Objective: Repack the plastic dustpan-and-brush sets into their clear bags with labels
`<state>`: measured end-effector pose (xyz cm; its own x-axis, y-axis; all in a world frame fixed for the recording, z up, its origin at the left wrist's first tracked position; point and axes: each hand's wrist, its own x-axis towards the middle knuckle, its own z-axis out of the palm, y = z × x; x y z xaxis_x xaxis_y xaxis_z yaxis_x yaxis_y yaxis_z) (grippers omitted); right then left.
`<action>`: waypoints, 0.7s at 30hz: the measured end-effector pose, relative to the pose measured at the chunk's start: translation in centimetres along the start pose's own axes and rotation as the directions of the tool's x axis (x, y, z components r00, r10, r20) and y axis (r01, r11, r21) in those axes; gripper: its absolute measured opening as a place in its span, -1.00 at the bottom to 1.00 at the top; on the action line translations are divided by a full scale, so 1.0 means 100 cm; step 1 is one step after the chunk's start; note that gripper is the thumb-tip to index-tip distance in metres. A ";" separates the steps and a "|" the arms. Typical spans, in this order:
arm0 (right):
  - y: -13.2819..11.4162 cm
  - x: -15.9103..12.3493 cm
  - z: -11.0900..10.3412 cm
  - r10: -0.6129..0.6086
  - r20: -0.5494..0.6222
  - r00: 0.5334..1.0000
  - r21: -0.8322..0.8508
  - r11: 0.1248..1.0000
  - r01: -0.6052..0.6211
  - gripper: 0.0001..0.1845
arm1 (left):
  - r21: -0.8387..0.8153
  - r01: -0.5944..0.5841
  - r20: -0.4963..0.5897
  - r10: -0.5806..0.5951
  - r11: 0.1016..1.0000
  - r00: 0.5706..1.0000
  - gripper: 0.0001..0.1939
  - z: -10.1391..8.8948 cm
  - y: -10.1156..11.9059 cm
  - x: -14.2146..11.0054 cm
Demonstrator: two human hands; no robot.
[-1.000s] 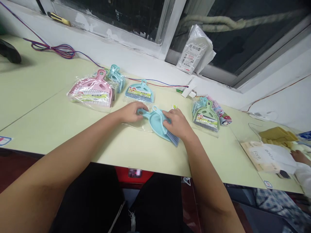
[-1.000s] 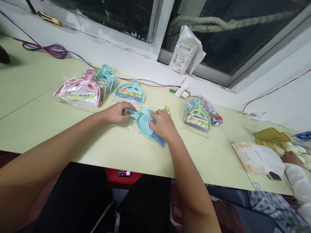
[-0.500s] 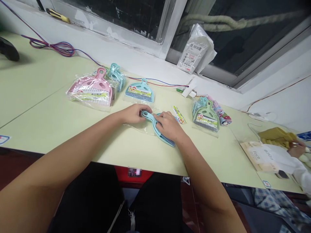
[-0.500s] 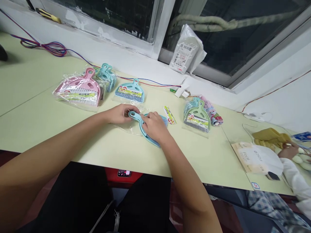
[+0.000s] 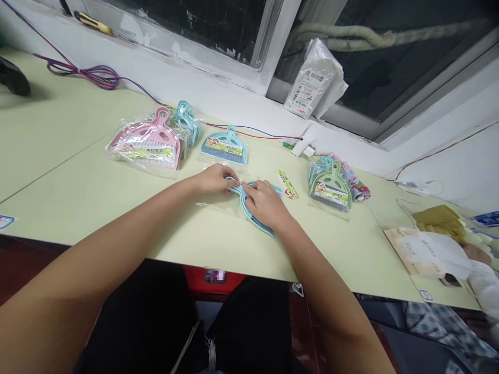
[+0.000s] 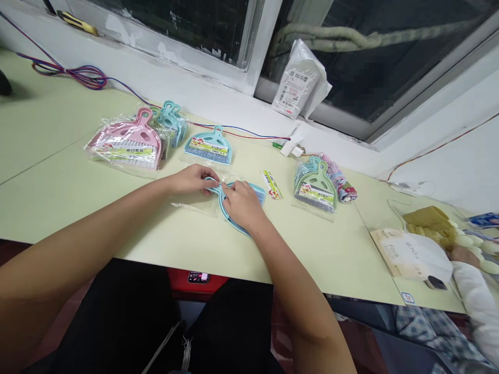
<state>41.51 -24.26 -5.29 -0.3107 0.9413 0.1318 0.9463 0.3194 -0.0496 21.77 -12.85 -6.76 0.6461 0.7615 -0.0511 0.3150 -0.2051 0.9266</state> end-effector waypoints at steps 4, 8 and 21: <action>-0.001 0.001 0.003 0.005 -0.017 1.000 0.015 1.000 -0.005 -0.42 | -0.149 0.106 0.036 -0.102 0.983 0.994 -0.67 0.003 0.004 -0.002; 0.000 0.002 0.007 0.029 -0.037 0.999 0.045 0.999 -0.027 -0.43 | -0.245 0.141 0.048 -0.133 0.959 0.990 -0.66 0.004 0.008 -0.004; 0.001 0.005 0.014 0.072 -0.071 0.995 0.197 0.979 -0.057 -0.43 | -0.285 0.168 0.038 -0.164 0.944 0.986 -0.65 0.004 0.004 -0.003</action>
<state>41.28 -23.59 -6.58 -0.2345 0.9517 0.1982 0.9265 0.2805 -0.2508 21.96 -13.44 -6.49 0.6113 0.7612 -0.2164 0.2076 0.1096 0.9720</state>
